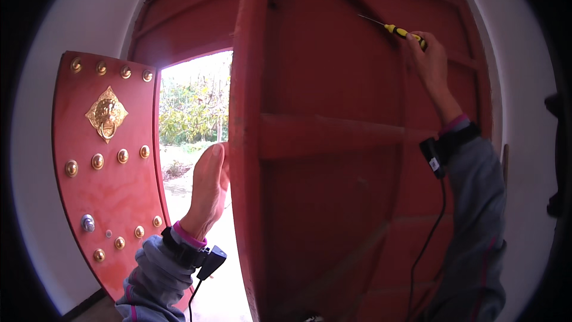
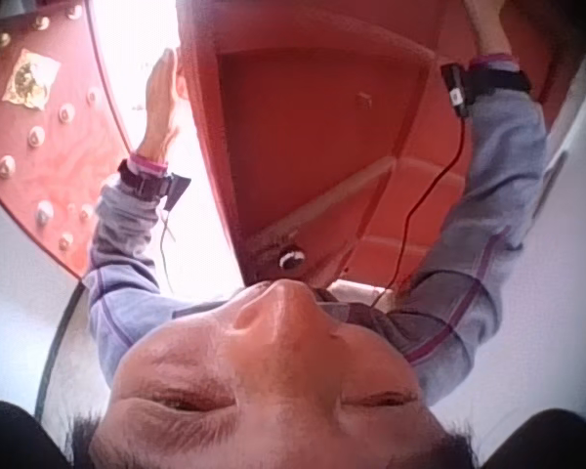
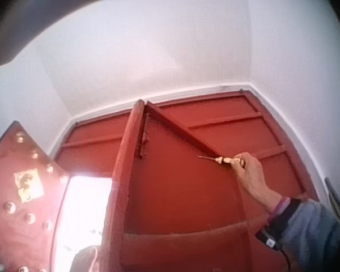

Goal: The person retrieves a screwdriver from a cluttered storage area and walks to a large red double door. They use the screwdriver to pry and adjust the door's upper edge and then repeatedly open and close the door to test its movement.

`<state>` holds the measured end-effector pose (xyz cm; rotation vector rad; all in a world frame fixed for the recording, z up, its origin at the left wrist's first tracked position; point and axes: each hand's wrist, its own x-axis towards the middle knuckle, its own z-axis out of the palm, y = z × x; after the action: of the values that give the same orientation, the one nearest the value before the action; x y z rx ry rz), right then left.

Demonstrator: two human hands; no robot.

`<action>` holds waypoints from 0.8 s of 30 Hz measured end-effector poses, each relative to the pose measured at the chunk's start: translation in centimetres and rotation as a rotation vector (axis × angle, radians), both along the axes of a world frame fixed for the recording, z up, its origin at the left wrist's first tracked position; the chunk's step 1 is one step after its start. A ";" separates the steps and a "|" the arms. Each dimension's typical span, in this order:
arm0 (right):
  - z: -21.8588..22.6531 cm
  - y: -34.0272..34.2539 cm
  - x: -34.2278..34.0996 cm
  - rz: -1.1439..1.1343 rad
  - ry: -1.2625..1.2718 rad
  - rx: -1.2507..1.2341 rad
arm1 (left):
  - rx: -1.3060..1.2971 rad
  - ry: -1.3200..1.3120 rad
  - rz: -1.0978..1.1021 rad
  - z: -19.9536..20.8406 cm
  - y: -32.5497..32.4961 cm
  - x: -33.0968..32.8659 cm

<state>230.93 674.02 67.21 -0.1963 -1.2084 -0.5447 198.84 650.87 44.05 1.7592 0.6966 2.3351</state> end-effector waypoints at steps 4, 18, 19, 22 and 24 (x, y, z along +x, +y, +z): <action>-3.8 1.3 0.5 0.155 0.007 -0.080 | -0.076 -0.184 0.304 -4.1 0.1 -2.3; -37.6 -5.7 0.5 2.190 0.135 -1.121 | -0.721 -1.036 0.516 -31.3 -6.3 -4.6; -39.6 -7.3 0.2 2.309 0.129 -1.146 | -0.840 -0.934 0.520 -33.6 -7.5 -4.3; -43.5 -13.5 -0.4 2.151 0.338 -1.212 | -1.268 -0.573 0.334 -39.2 -12.6 -4.9; -44.0 -17.0 -1.8 2.382 0.122 -1.117 | -1.356 -0.484 0.224 -42.5 -16.6 -4.2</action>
<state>229.11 657.06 23.25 0.3393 -0.7285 2.1617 194.66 634.29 1.53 0.5065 1.7779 1.4558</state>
